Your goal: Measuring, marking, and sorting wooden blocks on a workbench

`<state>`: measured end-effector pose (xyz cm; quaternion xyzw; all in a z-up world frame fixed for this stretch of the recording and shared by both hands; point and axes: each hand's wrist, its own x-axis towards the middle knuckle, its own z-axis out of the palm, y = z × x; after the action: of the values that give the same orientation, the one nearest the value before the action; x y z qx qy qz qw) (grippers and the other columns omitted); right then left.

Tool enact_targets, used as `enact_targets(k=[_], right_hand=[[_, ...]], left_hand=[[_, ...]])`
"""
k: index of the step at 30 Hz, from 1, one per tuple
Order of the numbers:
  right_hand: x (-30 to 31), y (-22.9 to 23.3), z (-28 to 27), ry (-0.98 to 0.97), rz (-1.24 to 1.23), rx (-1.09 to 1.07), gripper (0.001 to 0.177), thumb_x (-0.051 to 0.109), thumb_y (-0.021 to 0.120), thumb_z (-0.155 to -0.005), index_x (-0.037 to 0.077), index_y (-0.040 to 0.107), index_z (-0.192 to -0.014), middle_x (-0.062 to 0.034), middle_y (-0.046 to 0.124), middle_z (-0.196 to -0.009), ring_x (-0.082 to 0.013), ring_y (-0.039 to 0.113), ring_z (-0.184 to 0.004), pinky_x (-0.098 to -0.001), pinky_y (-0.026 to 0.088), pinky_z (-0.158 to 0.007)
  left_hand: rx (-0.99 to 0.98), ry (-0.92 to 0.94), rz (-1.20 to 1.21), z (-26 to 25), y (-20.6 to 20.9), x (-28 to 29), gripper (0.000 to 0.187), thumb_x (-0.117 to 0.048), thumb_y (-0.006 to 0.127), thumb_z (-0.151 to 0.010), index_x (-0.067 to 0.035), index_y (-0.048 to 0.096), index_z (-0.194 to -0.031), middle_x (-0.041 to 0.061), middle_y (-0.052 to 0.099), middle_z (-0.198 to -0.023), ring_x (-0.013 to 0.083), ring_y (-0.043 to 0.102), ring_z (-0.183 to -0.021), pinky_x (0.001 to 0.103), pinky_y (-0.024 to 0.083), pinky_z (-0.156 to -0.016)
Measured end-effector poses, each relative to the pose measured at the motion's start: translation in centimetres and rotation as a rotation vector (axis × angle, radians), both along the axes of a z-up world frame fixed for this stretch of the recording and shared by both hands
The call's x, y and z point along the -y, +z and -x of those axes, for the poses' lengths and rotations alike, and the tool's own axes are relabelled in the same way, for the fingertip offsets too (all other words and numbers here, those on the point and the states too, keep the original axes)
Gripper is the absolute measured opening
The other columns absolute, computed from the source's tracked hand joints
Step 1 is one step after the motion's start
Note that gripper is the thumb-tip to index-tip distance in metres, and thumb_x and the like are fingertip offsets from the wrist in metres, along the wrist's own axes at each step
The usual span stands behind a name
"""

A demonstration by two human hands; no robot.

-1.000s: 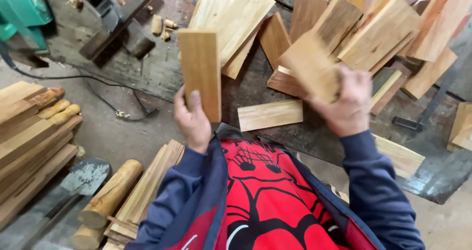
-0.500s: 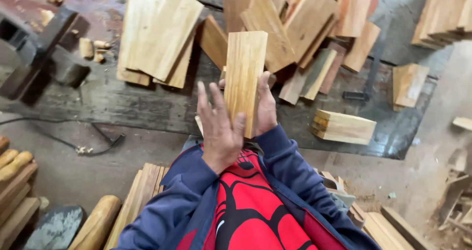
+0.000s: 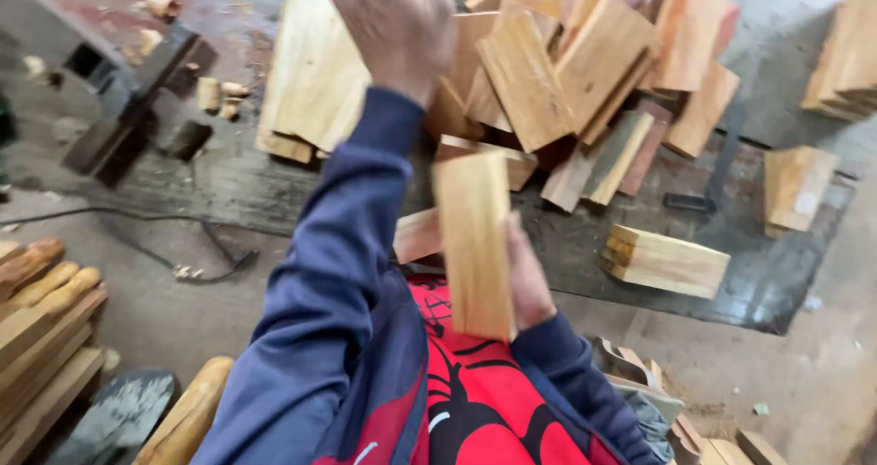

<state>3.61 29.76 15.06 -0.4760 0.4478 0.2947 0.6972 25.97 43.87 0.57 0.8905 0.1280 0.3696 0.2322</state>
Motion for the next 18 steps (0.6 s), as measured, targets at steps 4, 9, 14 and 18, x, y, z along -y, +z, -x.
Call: enact_targets(k=[4, 9, 14, 18], right_hand=[[2.6, -4.0, -3.3, -0.261, -0.11, 0.115, 0.06, 0.058, 0.046, -0.08, 0.01, 0.06, -0.114, -0.0111, 0.064, -0.106, -0.0242, 0.063, -0.092, -0.0405, 0.052, -0.084], [9.3, -7.7, -3.5, 0.006, 0.352, 0.477, 0.062, 0.06, 0.041, -0.084, 0.01, 0.055, -0.117, -0.0105, 0.062, -0.109, -0.0187, 0.063, -0.095, -0.0316, 0.055, -0.081], [9.1, -12.7, 0.7, 0.864, 1.129, 1.074, 0.075, 0.05, 0.07, -0.067, 0.022, 0.048, -0.132, -0.0143, 0.049, -0.099, -0.0286, 0.046, -0.086, -0.0383, 0.037, -0.079], [6.3, -16.3, 1.5, 1.124, 1.251, 1.053, 0.079, 0.055, 0.075, -0.059, 0.022, 0.051, -0.126, -0.0163, 0.049, -0.11, -0.0329, 0.048, -0.088, -0.042, 0.039, -0.08]], left_hand=[[-0.153, -0.43, 0.216, 16.4, 6.6, 6.4, 0.068, -0.051, 0.057, -0.08, -0.012, 0.035, -0.131, 0.015, 0.034, -0.134, 0.0378, 0.038, -0.124, 0.05, 0.029, -0.106], [-0.274, -0.983, 0.913, 26.2, -0.7, 5.5, 0.011, -0.023, 0.065, -0.075, -0.026, 0.067, -0.064, -0.01, 0.065, -0.063, 0.0119, 0.062, -0.059, 0.023, 0.05, -0.065], [-0.621, -0.245, -0.025, 13.1, 3.4, -5.7, 0.084, -0.071, 0.05, -0.075, -0.007, 0.028, -0.126, 0.025, 0.04, -0.118, 0.0378, 0.041, -0.11, 0.05, 0.032, -0.091], [-0.579, -0.203, -0.374, 12.5, -0.2, -7.0, 0.068, -0.055, 0.052, -0.091, -0.002, 0.037, -0.131, 0.016, 0.045, -0.1, 0.0251, 0.043, -0.086, 0.035, 0.042, -0.072]])
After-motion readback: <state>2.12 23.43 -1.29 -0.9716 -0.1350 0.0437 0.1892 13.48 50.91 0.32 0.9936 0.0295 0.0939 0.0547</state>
